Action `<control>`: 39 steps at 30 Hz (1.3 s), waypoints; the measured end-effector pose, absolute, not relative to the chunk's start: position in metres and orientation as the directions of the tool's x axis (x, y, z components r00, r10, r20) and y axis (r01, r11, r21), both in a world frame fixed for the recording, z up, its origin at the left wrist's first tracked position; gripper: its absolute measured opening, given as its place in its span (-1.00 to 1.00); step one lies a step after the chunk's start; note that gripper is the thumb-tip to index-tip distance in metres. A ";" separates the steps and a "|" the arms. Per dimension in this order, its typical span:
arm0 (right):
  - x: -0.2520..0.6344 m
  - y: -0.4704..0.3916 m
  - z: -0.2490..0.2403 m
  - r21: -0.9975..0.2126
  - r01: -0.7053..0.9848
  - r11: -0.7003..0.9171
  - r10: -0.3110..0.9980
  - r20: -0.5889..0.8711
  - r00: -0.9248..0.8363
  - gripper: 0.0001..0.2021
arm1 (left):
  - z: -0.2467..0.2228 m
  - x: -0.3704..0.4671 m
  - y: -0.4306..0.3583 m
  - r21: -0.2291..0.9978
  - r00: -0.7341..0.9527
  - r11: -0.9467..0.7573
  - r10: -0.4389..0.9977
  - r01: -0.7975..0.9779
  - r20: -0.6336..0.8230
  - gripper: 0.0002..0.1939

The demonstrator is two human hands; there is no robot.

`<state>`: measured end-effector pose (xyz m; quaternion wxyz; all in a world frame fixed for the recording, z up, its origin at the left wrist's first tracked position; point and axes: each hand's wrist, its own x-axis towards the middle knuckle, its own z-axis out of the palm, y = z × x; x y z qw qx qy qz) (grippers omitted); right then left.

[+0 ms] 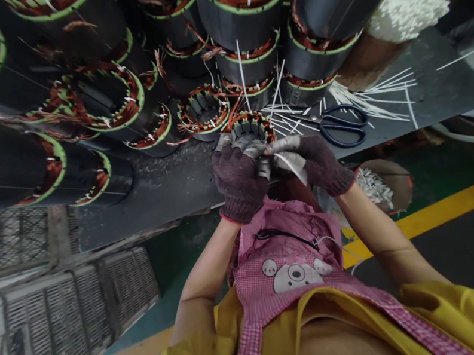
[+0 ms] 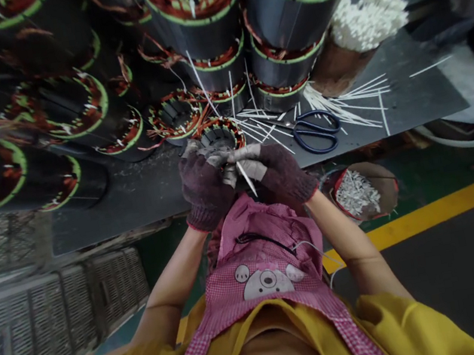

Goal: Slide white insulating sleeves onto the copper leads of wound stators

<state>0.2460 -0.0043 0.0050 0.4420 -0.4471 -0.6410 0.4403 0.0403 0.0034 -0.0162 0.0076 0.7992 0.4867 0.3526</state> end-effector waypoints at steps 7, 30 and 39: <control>0.226 -0.003 0.011 -0.966 0.147 0.214 0.967 0.188 -0.172 -0.72 | -0.018 0.040 0.001 0.373 0.190 -0.482 0.777 0.793 0.600 -0.65; 0.357 -0.020 0.059 0.070 0.995 -0.064 0.992 0.109 0.056 -0.68 | -0.043 0.010 -0.020 0.328 0.124 -0.460 0.714 0.825 0.689 -0.72; 0.319 -0.035 0.063 0.162 0.960 0.230 0.973 -0.051 -0.224 -0.61 | -0.047 0.025 -0.020 0.295 0.123 -0.483 0.662 0.825 0.740 -0.66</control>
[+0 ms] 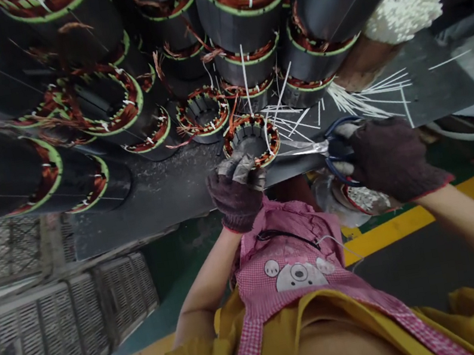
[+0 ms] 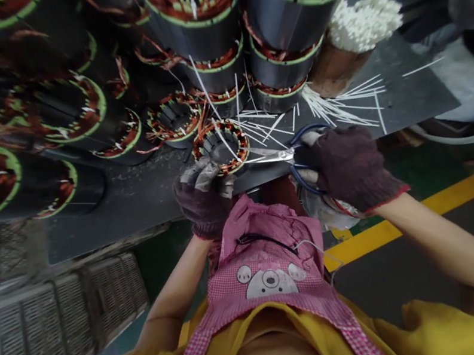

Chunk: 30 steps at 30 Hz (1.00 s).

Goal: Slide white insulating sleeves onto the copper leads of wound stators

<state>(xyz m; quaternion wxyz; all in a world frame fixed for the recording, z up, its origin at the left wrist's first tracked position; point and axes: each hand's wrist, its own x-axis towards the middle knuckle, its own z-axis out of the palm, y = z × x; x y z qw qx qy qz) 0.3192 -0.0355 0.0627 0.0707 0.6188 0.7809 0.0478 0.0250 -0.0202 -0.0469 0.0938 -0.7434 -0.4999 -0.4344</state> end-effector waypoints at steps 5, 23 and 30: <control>0.288 -0.023 0.072 0.249 0.936 0.248 0.959 -0.198 -0.202 -0.67 | -0.049 0.025 -0.020 0.311 0.114 -0.475 0.675 0.824 0.729 -0.72; 0.312 0.035 0.062 0.100 0.963 0.251 0.915 -0.349 -0.202 -0.49 | -0.024 0.007 -0.015 0.243 0.201 -0.593 0.583 0.768 0.787 -0.86; 0.336 0.030 0.045 0.175 0.985 -0.002 0.973 -0.226 0.042 -0.49 | 0.008 0.038 -0.010 0.305 0.288 -0.542 0.750 0.783 0.595 -0.49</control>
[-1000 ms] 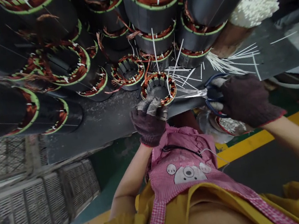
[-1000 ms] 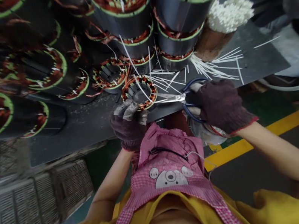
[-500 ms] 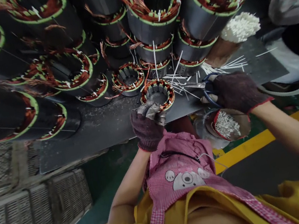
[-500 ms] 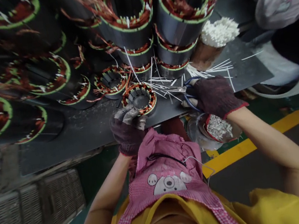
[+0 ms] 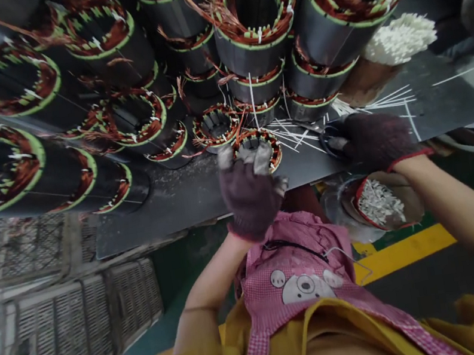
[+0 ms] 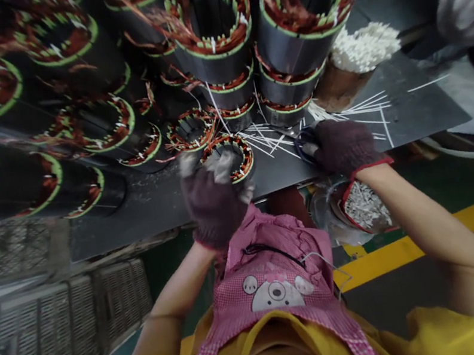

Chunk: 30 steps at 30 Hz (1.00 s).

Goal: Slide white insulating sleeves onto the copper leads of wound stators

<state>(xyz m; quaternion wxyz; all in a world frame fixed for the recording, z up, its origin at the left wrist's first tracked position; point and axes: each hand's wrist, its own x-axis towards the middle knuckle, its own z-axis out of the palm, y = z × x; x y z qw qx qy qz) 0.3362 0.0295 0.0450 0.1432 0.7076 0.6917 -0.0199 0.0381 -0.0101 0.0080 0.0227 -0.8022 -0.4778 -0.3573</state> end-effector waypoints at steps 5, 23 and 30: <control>0.322 0.029 0.023 0.030 0.999 -0.021 1.000 0.017 0.021 -0.50 | 0.002 0.050 0.022 0.455 0.362 -0.460 0.886 0.763 0.290 -0.64; 0.157 0.025 -0.016 -0.620 0.742 0.255 0.967 0.156 -0.202 -0.44 | -0.009 0.025 -0.042 0.770 -0.208 0.011 0.960 -0.637 -0.185 -0.35; 0.154 0.028 -0.023 -0.690 0.689 0.221 0.974 0.193 -0.120 -0.43 | -0.015 -0.001 -0.039 0.848 -0.093 0.069 0.986 -0.525 -0.137 -0.20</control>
